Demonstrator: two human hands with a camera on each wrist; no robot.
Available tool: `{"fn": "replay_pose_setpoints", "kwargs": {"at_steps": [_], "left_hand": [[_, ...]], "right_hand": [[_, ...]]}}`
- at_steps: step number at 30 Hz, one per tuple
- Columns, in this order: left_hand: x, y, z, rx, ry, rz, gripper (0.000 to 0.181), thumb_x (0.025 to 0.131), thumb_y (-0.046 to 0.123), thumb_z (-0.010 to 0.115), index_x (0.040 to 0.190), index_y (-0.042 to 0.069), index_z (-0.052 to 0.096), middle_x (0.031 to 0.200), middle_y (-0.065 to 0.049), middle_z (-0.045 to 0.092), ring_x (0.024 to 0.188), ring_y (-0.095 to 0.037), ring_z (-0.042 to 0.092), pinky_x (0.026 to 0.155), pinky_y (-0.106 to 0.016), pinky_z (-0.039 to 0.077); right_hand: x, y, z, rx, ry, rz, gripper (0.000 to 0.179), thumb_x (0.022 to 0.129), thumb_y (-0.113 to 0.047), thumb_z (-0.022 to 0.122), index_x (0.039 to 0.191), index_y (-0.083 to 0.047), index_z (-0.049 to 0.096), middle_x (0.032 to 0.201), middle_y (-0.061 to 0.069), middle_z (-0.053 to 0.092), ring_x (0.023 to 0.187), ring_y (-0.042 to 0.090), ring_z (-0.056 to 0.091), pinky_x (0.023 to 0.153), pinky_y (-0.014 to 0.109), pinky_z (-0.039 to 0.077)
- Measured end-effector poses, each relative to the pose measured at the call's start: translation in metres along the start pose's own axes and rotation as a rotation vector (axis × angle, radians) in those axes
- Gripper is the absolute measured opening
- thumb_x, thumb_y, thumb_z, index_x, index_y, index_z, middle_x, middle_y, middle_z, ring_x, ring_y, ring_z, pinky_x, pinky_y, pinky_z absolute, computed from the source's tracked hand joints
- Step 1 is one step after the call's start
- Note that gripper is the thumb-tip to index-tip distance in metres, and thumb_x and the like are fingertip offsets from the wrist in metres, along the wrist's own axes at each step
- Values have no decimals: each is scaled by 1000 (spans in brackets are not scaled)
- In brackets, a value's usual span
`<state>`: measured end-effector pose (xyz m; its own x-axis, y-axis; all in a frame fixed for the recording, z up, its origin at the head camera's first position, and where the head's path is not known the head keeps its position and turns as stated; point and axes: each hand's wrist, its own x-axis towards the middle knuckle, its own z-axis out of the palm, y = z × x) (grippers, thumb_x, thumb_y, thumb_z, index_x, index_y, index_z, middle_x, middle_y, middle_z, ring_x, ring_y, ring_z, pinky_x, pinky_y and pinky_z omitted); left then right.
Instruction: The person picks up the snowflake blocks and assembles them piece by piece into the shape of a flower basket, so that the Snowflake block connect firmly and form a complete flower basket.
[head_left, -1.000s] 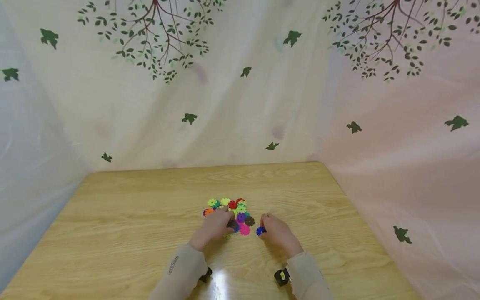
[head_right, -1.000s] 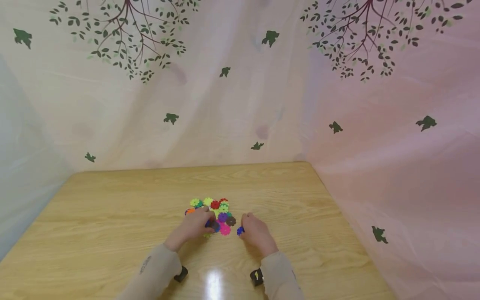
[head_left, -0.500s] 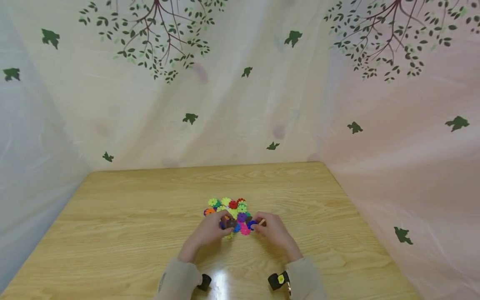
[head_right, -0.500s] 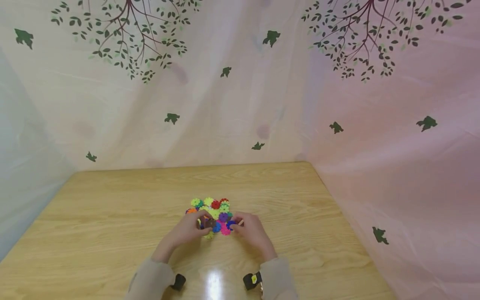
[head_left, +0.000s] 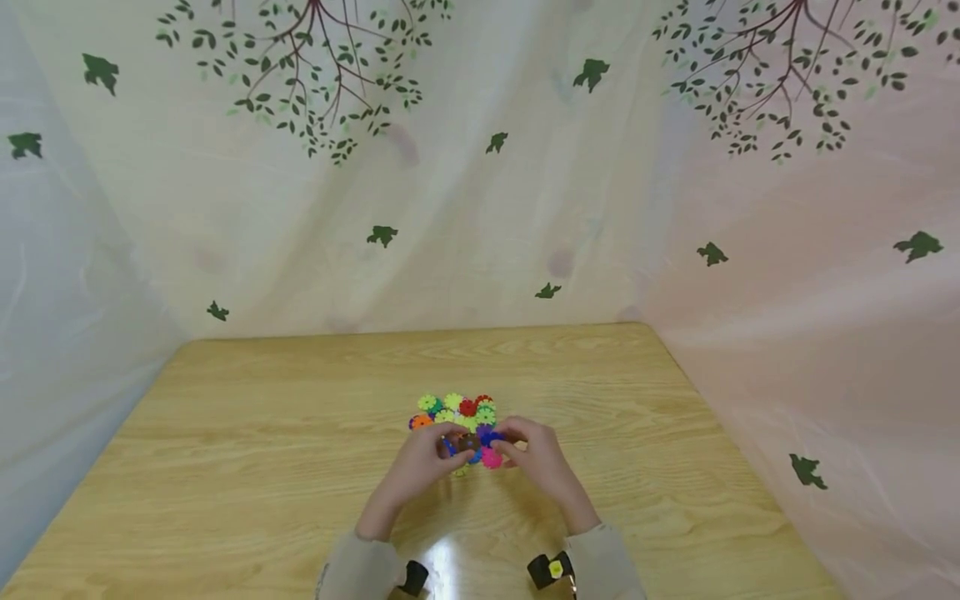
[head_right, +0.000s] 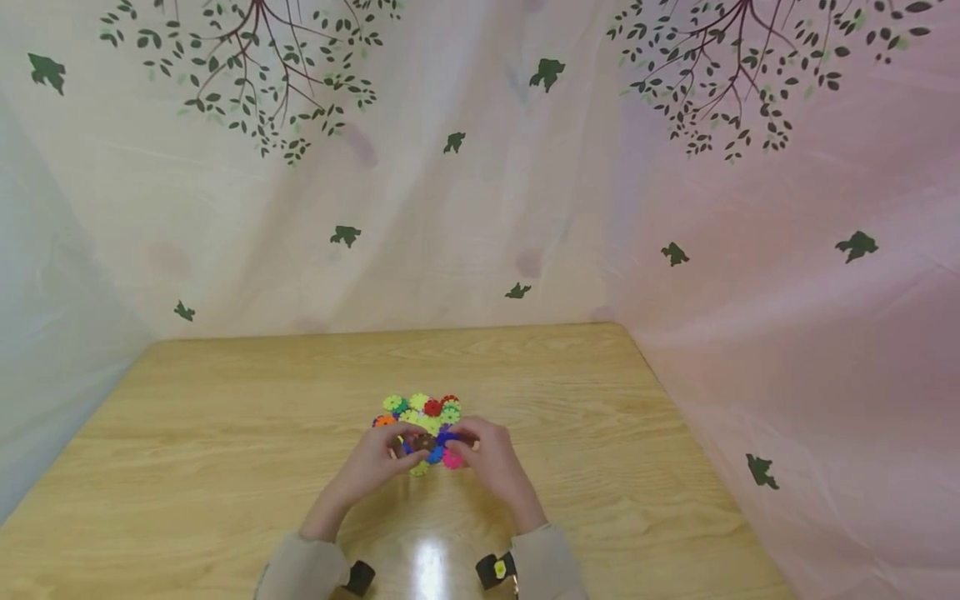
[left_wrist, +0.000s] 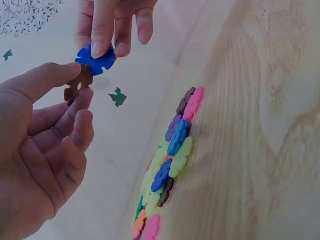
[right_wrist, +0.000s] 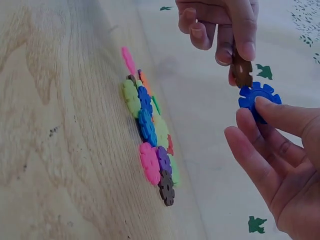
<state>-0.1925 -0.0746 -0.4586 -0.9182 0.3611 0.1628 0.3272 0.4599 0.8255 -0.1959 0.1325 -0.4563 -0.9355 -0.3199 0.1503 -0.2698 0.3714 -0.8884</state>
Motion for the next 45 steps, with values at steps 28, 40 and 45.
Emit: {"fn": "replay_pose_setpoints", "kwargs": {"at_steps": [28,40,45], "left_hand": [[-7,-25,1,-598,92,-169,41,89,-7,61,128,-14,51,88,-3,53,83,-19,68,72,-31,62],[-9,-30,-1,-597,9,-108,43,93,-6,56,134,-14,45,90,-4,50,81,-13,66,71,-37,62],[-11,-25,0,-609,-18,-141,42,94,-6,51,135,-12,44,91,-7,53,81,-16,64,70,-32,62]], "right_hand": [[13,8,4,-342,-85,128,24,83,-7,74,105,-1,68,91,8,63,80,16,59,63,26,55],[25,26,16,-628,-137,80,21,77,-11,79,90,-9,63,81,1,61,72,14,54,61,27,46],[22,26,11,-502,-85,55,10,82,-6,72,88,-11,65,82,0,66,75,12,58,62,25,48]]}}
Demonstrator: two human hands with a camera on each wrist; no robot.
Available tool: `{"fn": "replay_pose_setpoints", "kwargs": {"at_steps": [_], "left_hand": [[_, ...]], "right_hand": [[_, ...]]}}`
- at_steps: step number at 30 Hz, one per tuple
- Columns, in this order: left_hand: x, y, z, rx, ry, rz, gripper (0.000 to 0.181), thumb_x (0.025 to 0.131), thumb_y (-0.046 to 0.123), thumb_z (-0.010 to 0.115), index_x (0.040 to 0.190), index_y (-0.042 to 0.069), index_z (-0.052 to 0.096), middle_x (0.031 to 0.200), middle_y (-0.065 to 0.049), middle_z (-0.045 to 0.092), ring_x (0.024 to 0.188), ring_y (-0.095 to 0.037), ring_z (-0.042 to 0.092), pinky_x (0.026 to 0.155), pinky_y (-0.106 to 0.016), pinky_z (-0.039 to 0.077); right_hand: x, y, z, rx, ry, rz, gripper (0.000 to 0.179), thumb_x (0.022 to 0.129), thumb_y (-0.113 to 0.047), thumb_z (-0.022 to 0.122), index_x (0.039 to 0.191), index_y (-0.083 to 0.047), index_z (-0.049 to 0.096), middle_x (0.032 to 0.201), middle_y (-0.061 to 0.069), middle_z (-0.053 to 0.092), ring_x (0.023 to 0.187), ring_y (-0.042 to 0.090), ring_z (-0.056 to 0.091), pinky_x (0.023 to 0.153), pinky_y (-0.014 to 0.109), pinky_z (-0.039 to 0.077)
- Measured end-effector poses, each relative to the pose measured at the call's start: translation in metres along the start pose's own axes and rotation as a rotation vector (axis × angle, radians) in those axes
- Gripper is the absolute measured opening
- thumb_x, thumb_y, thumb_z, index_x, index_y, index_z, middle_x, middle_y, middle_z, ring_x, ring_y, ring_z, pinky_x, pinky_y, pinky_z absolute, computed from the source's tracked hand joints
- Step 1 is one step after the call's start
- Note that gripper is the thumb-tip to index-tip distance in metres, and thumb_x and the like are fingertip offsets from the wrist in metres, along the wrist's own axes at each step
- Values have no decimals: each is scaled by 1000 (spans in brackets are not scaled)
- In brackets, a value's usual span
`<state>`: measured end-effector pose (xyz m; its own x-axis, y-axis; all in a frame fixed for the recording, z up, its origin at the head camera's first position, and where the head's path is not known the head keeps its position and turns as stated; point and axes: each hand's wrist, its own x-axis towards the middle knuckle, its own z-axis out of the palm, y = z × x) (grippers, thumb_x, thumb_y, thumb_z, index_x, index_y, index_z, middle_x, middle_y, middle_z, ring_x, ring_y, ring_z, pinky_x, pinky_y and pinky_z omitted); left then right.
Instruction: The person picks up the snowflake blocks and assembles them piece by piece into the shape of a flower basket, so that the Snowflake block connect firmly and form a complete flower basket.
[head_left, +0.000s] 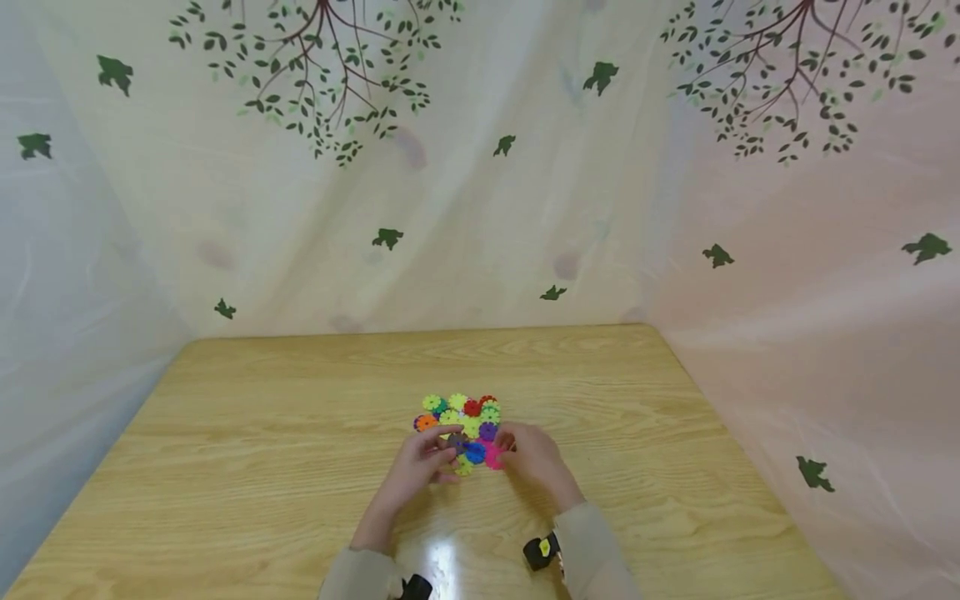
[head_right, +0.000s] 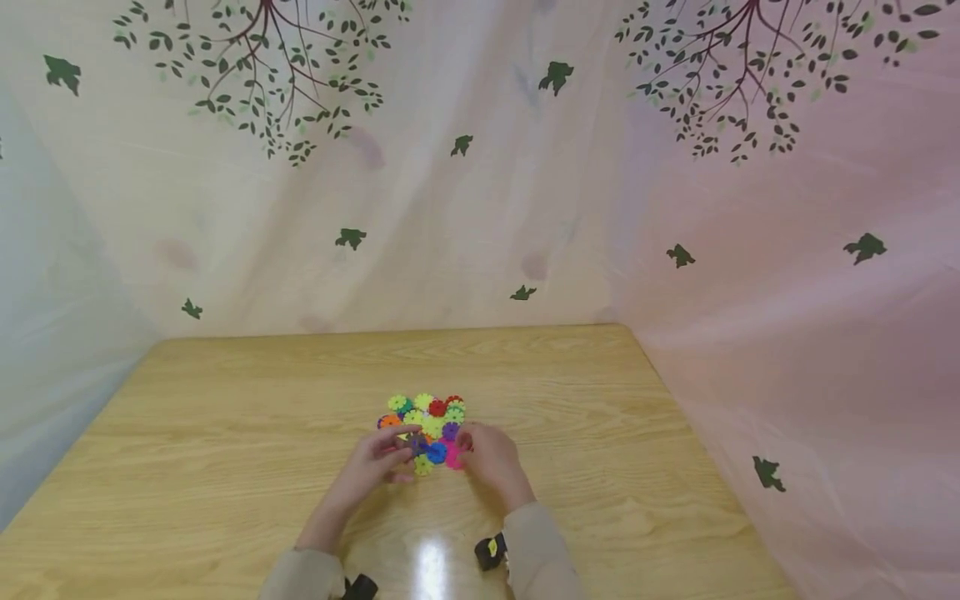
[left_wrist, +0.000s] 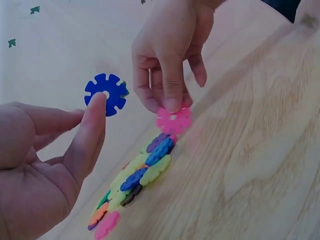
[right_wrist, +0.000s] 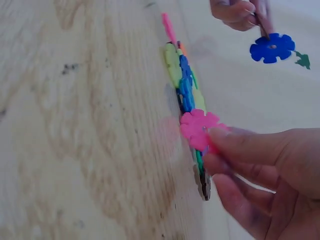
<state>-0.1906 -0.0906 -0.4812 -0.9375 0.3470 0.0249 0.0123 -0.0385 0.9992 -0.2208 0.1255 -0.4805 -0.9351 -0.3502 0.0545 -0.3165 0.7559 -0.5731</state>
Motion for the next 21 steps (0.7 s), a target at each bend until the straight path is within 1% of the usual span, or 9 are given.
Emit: {"fn": "replay_pose_setpoints", "kwargs": {"at_steps": [3,6,9,11,14,18,21], "left_hand": [[-1,2,4,-15,24,-38,43,94,-6,50,136,-11,44,92,-8,53,81,-16,63,69,-29,62],[0,3,8,-33,68,-70,43,94,-7,50,137,-10,44,92,-8,54,78,-15,63,68,-28,62],[-1,6,11,-61,101,-91,41,94,-6,52,134,-10,46,92,-8,57,75,-13,64,67,-25,61],[-1,8,12,-82,107,-97,39,94,-4,53,132,-11,46,91,-8,58,74,-11,64,67,-24,61],[-2,10,14,-98,121,-99,37,94,-3,54,129,-11,48,88,-6,59,72,-10,65,68,-24,61],[-2,10,16,-119,145,-119,36,94,-3,54,130,-12,50,84,-5,58,71,-9,66,70,-24,61],[-3,11,17,-151,166,-138,38,94,-4,53,131,-13,50,82,-3,58,69,-7,66,70,-21,60]], "right_hand": [[-1,1,-2,187,32,31,5,88,-6,68,92,-10,67,85,2,67,76,12,60,61,25,54],[-1,-2,-4,386,60,51,5,90,-7,66,95,-8,66,87,5,67,78,15,61,59,29,58],[-2,-8,-6,483,89,44,5,90,-8,67,95,-8,67,90,8,69,80,15,62,62,34,61],[-2,-11,-7,514,107,33,6,89,-8,67,94,-7,67,91,11,70,80,15,62,63,37,61],[-3,-14,-7,522,115,14,6,89,-8,67,95,-6,68,93,12,72,80,12,62,63,37,61],[-5,-15,-7,523,120,-5,5,90,-9,66,93,-7,69,93,12,72,80,12,62,63,34,61],[-7,-16,-5,530,133,-19,5,89,-9,67,92,-6,70,93,12,72,81,14,63,62,30,61]]}}
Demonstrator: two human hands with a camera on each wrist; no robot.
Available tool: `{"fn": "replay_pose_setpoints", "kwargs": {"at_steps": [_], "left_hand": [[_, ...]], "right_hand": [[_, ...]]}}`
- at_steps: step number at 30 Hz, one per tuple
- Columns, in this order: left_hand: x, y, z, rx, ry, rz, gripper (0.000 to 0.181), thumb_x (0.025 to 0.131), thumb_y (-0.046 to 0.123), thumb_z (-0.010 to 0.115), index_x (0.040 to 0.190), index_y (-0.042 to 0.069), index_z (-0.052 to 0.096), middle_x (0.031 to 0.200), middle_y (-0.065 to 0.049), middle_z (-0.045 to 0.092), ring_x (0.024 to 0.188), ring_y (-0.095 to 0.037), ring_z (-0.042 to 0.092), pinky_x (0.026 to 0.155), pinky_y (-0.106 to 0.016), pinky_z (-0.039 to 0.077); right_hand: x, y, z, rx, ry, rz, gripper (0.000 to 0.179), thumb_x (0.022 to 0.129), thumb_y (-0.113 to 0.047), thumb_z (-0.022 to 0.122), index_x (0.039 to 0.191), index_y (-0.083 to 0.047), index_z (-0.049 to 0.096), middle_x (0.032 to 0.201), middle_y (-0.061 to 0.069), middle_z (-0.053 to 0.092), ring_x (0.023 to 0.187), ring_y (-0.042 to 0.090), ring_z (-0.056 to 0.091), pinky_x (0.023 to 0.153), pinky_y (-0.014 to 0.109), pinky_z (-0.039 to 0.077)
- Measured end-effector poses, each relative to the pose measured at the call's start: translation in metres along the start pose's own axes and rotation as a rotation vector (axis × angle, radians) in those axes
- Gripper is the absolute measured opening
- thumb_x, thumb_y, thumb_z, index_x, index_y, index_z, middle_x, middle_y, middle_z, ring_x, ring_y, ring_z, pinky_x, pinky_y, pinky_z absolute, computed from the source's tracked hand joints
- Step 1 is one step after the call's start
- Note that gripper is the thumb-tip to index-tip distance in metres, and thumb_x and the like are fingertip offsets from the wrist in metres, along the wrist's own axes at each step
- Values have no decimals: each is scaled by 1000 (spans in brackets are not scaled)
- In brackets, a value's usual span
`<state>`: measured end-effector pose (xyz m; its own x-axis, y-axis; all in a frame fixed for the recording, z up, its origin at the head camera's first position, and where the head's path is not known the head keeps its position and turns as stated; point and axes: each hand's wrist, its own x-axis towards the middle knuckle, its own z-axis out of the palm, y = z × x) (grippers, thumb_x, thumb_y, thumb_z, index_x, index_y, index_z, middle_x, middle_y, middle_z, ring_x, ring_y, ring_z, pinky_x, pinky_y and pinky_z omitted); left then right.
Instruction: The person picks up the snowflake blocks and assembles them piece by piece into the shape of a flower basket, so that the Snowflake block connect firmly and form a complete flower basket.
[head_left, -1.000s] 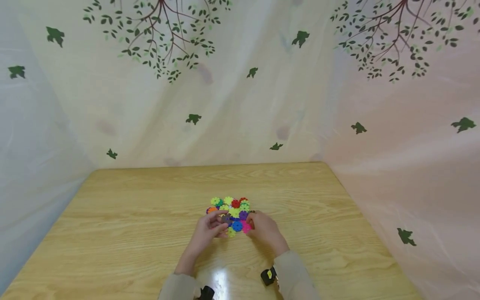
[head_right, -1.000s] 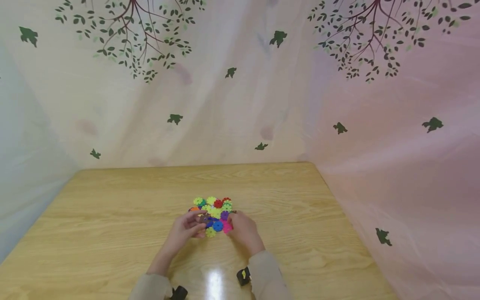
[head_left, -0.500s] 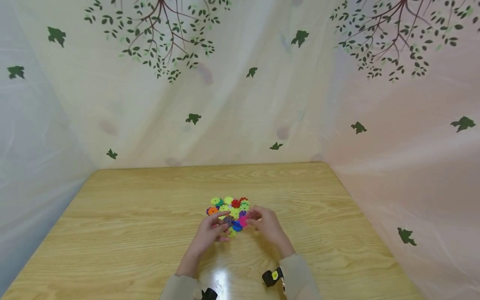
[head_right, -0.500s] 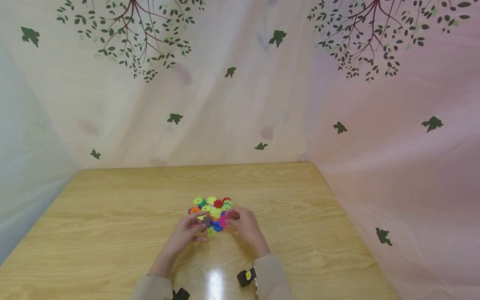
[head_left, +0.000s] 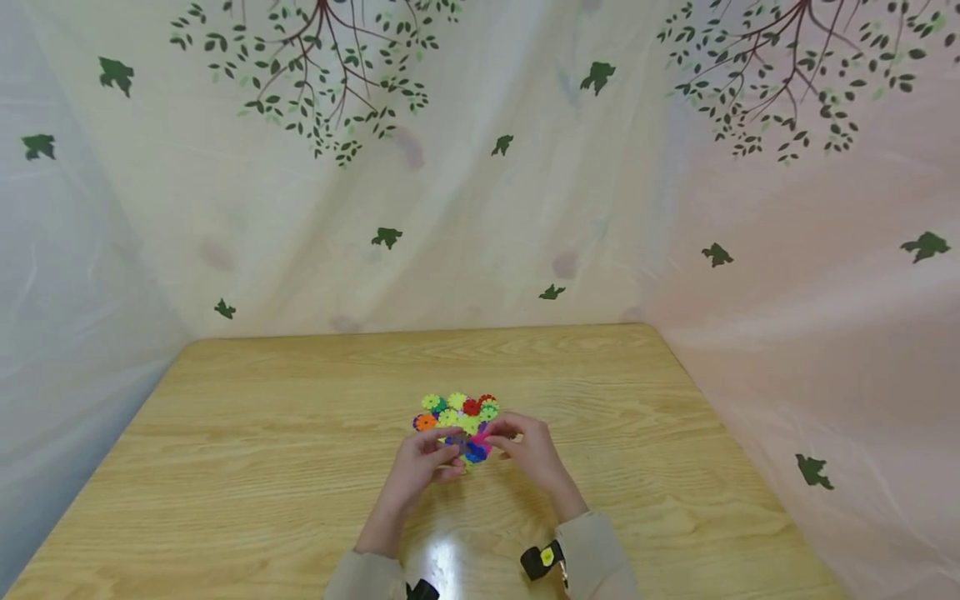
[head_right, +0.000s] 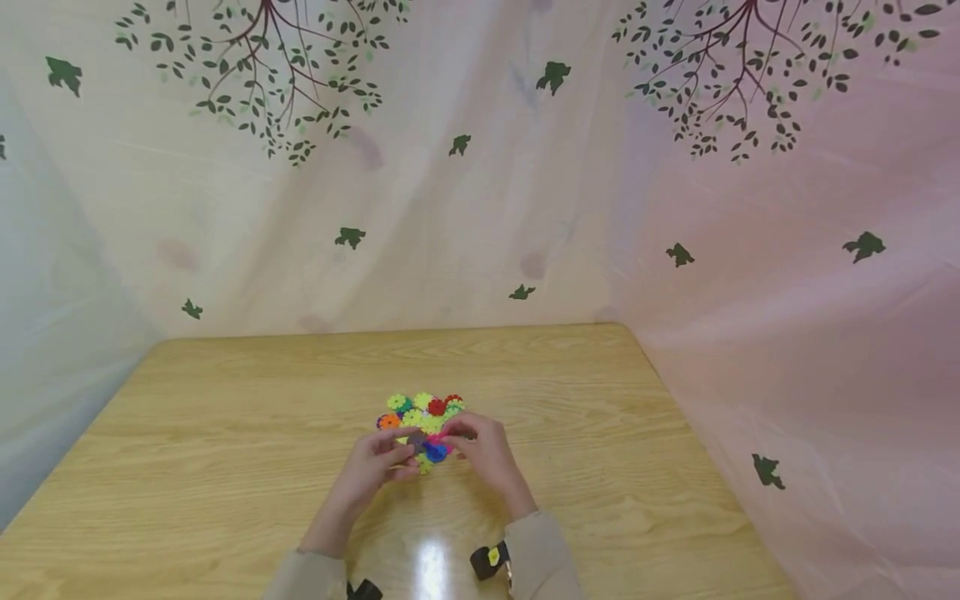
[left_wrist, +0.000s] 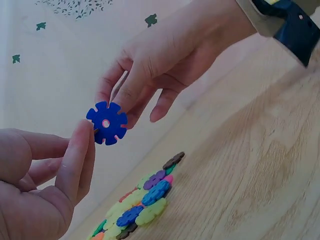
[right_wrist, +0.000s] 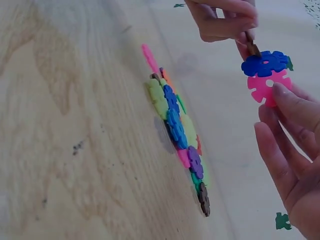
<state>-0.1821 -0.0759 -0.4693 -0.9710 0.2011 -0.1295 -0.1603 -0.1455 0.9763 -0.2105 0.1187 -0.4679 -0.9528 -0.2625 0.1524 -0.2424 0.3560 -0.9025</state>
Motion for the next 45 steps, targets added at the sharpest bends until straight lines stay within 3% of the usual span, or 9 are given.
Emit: {"fn": "replay_pose_setpoints", "kwargs": {"at_steps": [8,13,19,23,29,32,40,43,45], "left_hand": [[-1,-5,3,-160,62,-67,41,92,-8,53,132,-15,46,82,-4,68,66,-4,66,66,-13,57],[-3,-9,5,-246,73,-91,44,93,-7,53,134,-17,41,82,-3,68,68,-4,66,69,-13,57],[-4,-6,5,-272,79,-78,44,93,-6,53,134,-17,42,82,-2,69,67,-4,66,69,-13,57],[-4,-3,6,-229,108,-68,41,92,-6,55,131,-16,46,80,-3,69,64,-5,66,66,-14,57],[-5,-4,8,-213,127,-49,39,92,-9,52,129,-20,46,78,-3,68,61,-5,66,64,-14,57],[-5,-5,7,-207,124,-46,38,92,-9,51,128,-22,45,75,-3,67,61,-4,65,63,-13,57],[-2,-7,6,-202,112,-80,40,93,-6,52,131,-18,46,72,-1,66,62,-4,65,63,-13,57],[1,-9,3,-177,126,-71,40,94,-5,53,131,-16,48,72,-1,66,63,-6,64,61,-14,57],[3,-11,0,-163,157,-64,37,93,-4,54,128,-15,50,74,-2,65,63,-7,62,60,-16,57]], "right_hand": [[-5,4,6,-36,46,-80,4,88,-10,68,89,-6,71,90,10,72,80,14,66,62,24,60],[-7,3,9,-29,87,-102,4,86,-10,69,88,-7,71,88,9,73,78,9,66,62,31,61],[-8,-2,8,-9,105,-139,13,88,-12,68,95,-1,71,89,8,72,78,21,67,63,42,61],[-9,-3,7,-89,133,-246,10,87,-9,68,92,0,71,87,8,72,74,24,67,59,37,60],[-8,1,10,-296,179,-474,4,82,-6,72,86,-5,72,86,7,74,73,19,70,60,13,56],[-7,2,12,-335,190,-520,6,80,-4,74,85,-6,73,85,7,74,75,18,71,63,10,55],[-8,1,11,-337,201,-507,7,78,-3,75,83,-7,73,82,5,74,73,15,70,62,13,56],[-8,1,9,-339,125,-427,7,80,-6,75,87,-8,73,86,5,74,79,17,71,69,22,60],[-8,3,7,-347,68,-319,10,82,-8,74,92,-8,73,90,4,74,83,17,70,75,28,60]]}}
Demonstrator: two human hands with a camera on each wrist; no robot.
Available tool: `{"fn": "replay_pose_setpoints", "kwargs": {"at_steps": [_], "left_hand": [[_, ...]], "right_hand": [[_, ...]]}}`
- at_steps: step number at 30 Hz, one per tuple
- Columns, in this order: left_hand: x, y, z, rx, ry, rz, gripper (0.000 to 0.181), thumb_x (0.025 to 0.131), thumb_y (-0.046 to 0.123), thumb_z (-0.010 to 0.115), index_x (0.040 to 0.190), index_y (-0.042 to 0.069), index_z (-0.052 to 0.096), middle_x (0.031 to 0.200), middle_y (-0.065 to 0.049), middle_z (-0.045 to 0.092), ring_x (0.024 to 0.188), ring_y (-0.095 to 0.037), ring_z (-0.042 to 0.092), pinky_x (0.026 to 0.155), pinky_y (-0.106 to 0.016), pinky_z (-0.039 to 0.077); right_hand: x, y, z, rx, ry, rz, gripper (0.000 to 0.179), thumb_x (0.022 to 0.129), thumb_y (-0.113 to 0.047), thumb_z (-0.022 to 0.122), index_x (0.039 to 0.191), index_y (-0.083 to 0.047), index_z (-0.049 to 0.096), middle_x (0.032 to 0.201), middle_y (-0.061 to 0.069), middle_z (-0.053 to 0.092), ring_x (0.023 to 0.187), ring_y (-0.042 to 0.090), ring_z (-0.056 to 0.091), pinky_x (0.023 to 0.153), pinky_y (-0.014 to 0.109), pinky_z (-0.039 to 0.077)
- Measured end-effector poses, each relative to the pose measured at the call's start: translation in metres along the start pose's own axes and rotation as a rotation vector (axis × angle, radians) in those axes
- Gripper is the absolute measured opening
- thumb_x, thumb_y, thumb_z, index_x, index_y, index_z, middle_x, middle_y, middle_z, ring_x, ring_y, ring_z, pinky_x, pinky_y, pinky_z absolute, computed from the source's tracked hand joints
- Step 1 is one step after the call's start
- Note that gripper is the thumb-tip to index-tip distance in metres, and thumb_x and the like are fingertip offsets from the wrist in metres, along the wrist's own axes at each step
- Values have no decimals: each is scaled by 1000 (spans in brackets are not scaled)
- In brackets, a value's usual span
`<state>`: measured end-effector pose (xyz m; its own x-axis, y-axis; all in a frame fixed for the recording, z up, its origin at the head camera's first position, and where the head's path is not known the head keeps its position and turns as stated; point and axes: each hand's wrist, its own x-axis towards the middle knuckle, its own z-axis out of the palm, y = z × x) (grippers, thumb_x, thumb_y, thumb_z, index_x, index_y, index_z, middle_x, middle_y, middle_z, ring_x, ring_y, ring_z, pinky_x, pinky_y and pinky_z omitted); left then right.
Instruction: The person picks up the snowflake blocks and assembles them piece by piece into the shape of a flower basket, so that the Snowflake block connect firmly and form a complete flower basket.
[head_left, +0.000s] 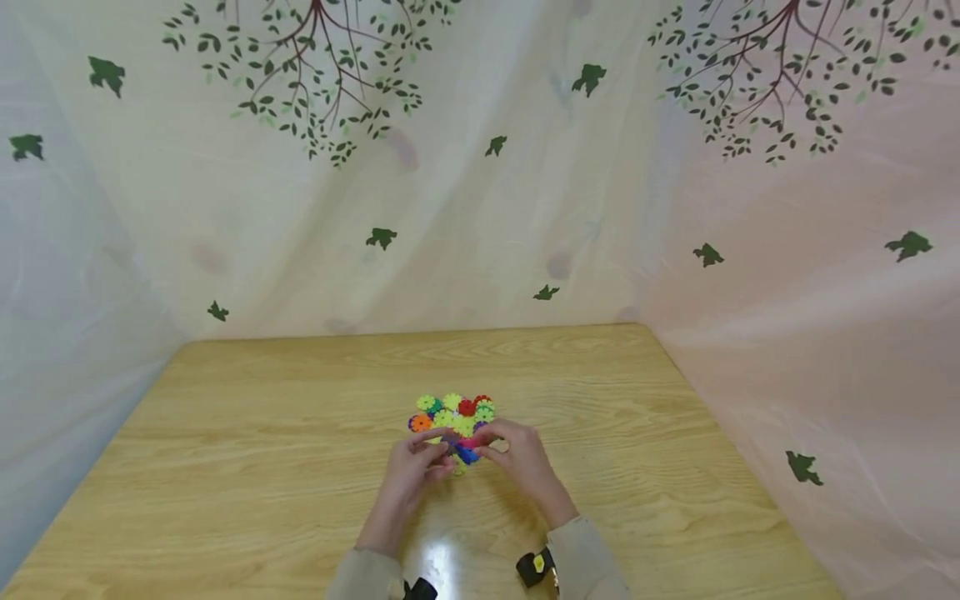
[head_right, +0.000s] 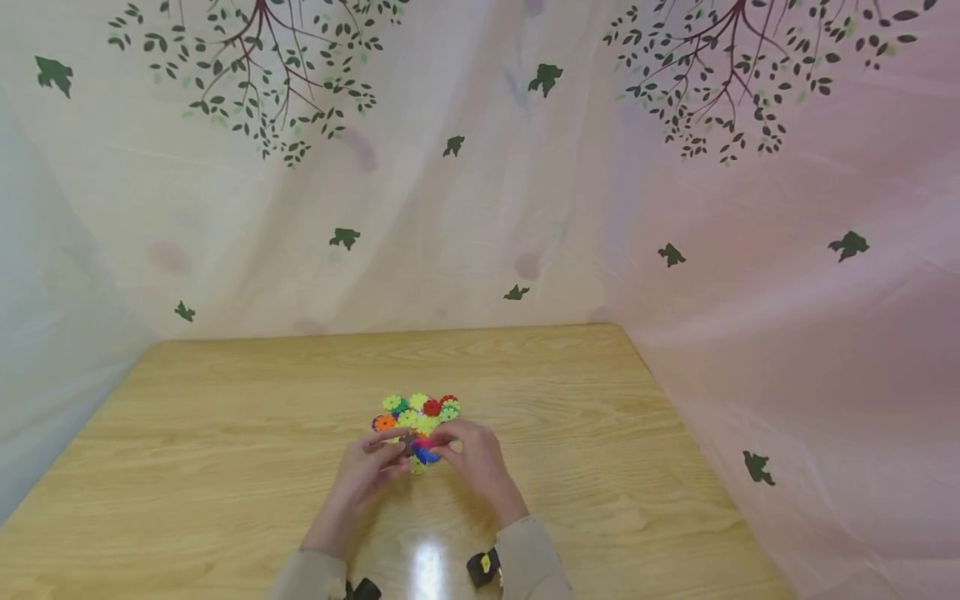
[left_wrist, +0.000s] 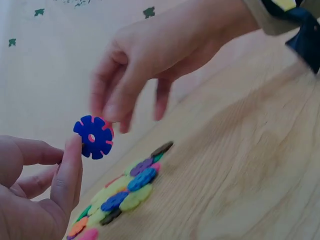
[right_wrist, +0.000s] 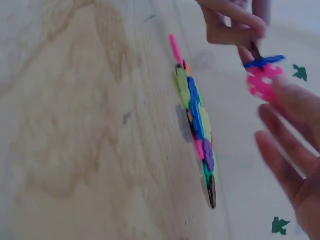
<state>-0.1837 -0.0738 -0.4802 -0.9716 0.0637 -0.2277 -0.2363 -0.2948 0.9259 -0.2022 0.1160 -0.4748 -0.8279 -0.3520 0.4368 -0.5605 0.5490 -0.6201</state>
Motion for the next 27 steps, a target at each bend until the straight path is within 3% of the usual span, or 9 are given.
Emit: {"fn": "replay_pose_setpoints", "kwargs": {"at_steps": [5,11,16,22,27], "left_hand": [[4,2,-10,10,83,8,27,93,-6,53,118,-15,54,74,-3,64,62,-9,61,58,-19,57],[4,5,-12,49,103,13,28,93,-4,53,119,-16,55,73,-4,61,61,-9,59,58,-20,57],[3,6,-10,60,89,18,27,92,-4,55,116,-16,57,72,-3,63,61,-9,58,55,-19,56],[1,7,-9,83,84,9,25,90,-3,58,111,-17,59,74,-6,66,60,-9,58,52,-17,54],[0,6,-10,116,79,-3,24,91,-1,59,110,-15,60,80,-8,67,63,-10,61,54,-18,56]], "right_hand": [[6,14,-4,-131,-142,211,16,85,-12,73,100,-8,73,94,4,73,84,17,68,76,32,58],[16,19,10,-264,-300,211,24,82,-24,77,102,-10,73,89,1,69,79,13,63,68,24,53],[21,16,19,-368,-334,192,33,76,-31,81,100,-11,71,89,1,66,79,14,60,68,28,51],[22,16,14,-257,-304,245,21,78,-16,80,93,-11,66,83,-1,65,75,11,57,65,26,48],[20,13,8,-76,-234,269,7,85,-8,72,89,-12,67,84,0,68,78,11,61,70,26,53]]}}
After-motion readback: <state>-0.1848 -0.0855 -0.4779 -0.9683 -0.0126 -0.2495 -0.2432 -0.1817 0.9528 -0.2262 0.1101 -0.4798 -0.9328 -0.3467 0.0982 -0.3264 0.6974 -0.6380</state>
